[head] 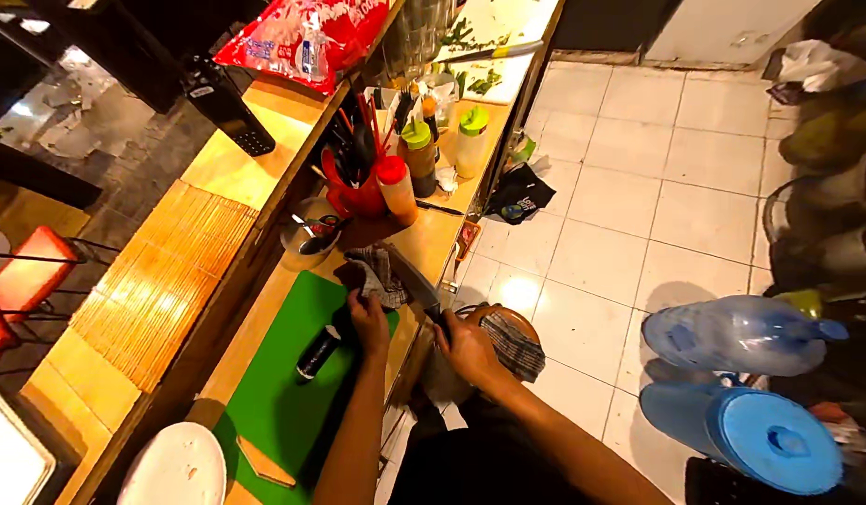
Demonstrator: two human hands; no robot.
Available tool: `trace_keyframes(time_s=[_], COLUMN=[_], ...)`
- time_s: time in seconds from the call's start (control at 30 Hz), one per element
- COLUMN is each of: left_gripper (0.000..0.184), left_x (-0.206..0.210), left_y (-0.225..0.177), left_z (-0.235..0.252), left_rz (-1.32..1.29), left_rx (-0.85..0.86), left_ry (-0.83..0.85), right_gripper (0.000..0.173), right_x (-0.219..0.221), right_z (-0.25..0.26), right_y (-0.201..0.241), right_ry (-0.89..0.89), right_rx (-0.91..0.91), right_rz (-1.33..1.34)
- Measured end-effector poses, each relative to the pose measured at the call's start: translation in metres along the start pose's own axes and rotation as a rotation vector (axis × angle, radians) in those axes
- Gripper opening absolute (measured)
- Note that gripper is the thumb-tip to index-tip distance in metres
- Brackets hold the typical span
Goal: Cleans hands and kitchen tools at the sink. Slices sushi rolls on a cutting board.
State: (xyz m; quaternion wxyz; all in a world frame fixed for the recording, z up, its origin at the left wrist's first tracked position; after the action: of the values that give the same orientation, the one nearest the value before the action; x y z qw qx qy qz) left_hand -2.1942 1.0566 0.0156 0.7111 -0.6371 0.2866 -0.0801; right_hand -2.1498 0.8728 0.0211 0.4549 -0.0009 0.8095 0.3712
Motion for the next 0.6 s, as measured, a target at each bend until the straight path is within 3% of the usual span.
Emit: trace_keyframes(time_s=[0.13,0.2,0.3,0.4,0.5,0.6], left_gripper=[0.077,0.085,0.060,0.043,0.035,0.043], left_x=[0.005,0.008,0.008,0.008,0.010,0.008], left_y=[-0.012,-0.020,-0.020,-0.018,-0.013,-0.008], left_z=[0.015,0.028,0.040,0.033,0.015,-0.005], left_rz=[0.129,0.231,0.371,0.276,0.158,0.158], left_rx=[-0.175,-0.266,-0.269,-0.166,-0.113,-0.016], left_ry=[-0.044,-0.035,0.033,0.146,0.188,0.216], right_gripper=[0.046,0.047,0.044,0.045,0.048,0.050], right_x=[0.001,0.000,-0.003,-0.009,-0.009,0.000], right_z=[-0.014,-0.020,-0.019,-0.006,0.008,0.015], right_y=[0.000,-0.005,-0.013,-0.011,-0.006,-0.003], right_ry=[-0.001,-0.061,-0.119,-0.082,0.008,0.051], right_rx=[-0.069,-0.039,0.004,0.022,0.032,0.041], right_rz=[-0.083,-0.071,-0.029,-0.035,-0.034,-0.018])
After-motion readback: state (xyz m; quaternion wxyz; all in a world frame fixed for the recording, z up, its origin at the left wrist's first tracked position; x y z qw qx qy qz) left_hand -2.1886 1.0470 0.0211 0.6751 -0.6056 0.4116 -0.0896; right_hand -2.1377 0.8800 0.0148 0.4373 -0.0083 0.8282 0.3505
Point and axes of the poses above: each hand's wrist, its own z-axis towards the middle knuckle, its own x-axis out of the palm, y = z × x, the point moved 1 cm from there along z, towards the middle knuckle, and after that the axes turned 1 degree about -z, right-handed, at the moved point
